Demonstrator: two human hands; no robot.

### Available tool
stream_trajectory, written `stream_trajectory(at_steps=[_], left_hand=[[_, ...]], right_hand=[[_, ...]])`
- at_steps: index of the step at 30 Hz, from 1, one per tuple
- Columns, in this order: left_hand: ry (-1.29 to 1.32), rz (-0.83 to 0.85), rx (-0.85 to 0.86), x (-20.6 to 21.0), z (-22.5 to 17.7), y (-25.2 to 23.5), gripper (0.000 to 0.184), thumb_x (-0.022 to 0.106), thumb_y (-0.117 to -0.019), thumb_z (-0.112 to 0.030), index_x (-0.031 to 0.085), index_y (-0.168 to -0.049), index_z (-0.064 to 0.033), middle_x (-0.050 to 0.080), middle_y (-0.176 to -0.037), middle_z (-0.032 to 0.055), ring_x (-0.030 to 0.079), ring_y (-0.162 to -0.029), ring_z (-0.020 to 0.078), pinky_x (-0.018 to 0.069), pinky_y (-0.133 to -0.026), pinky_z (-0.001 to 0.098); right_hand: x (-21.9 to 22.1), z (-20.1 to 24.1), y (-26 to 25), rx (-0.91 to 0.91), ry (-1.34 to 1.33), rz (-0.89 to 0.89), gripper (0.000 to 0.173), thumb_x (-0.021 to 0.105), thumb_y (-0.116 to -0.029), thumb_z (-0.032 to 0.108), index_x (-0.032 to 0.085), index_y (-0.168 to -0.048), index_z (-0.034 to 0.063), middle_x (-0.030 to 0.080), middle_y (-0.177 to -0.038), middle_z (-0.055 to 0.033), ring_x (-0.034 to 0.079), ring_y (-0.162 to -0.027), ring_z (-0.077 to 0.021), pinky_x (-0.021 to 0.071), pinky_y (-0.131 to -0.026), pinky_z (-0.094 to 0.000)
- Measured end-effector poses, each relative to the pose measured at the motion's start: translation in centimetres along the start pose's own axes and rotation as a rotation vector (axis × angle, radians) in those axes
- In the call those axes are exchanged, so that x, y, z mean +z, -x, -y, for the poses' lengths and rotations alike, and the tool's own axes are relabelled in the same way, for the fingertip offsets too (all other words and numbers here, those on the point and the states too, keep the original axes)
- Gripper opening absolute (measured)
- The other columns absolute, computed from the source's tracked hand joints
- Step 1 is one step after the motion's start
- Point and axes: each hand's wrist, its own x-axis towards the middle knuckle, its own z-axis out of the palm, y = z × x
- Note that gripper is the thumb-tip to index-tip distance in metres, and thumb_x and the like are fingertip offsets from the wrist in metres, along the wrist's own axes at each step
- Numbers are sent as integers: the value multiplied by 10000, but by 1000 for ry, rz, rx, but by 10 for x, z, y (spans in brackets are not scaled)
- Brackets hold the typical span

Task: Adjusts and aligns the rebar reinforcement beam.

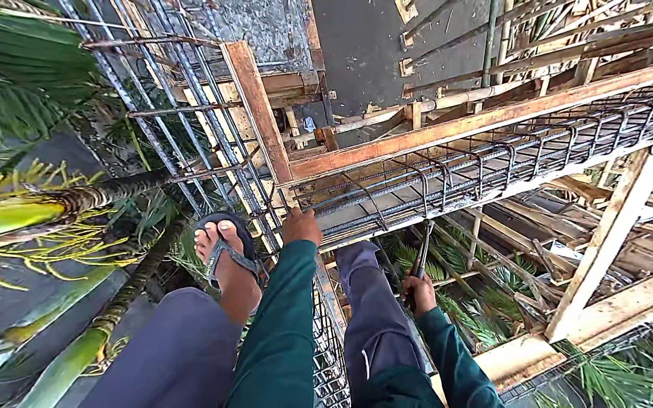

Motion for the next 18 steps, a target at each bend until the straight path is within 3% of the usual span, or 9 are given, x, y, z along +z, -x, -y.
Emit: stream_trajectory(at_steps=[5, 15, 18], left_hand=[[-8, 12, -4, -3, -1, 2, 456, 693, -947, -142, 617, -1386, -40, 503, -1446, 305, 494, -1341, 484, 439, -1082, 619], [-10, 12, -1, -7, -2, 2, 479, 711, -927, -129, 614, -1386, -26, 507, -1438, 304, 506, -1328, 479, 438, -1085, 605], [22, -5, 25, -5, 1, 3, 467, 714, -930, -130, 617, -1374, -21, 518, -1418, 313, 519, -1308, 486, 426, -1090, 626]], right_hand=[[-6, -6, -5, -11, -11, 18, 303, 528, -807, -51, 504, -1105, 0, 501, -638, -24, 478, -435, -115, 462, -394, -280], [-4, -24, 7, 114, 121, -1, 275, 513, -868, -62, 503, -1138, -11, 495, -637, -30, 460, -430, -112, 443, -397, -279], [0, -32, 12, 124, 157, 23, 270, 528, -847, -70, 509, -1112, -19, 480, -607, -22, 446, -429, -117, 430, -403, -294]])
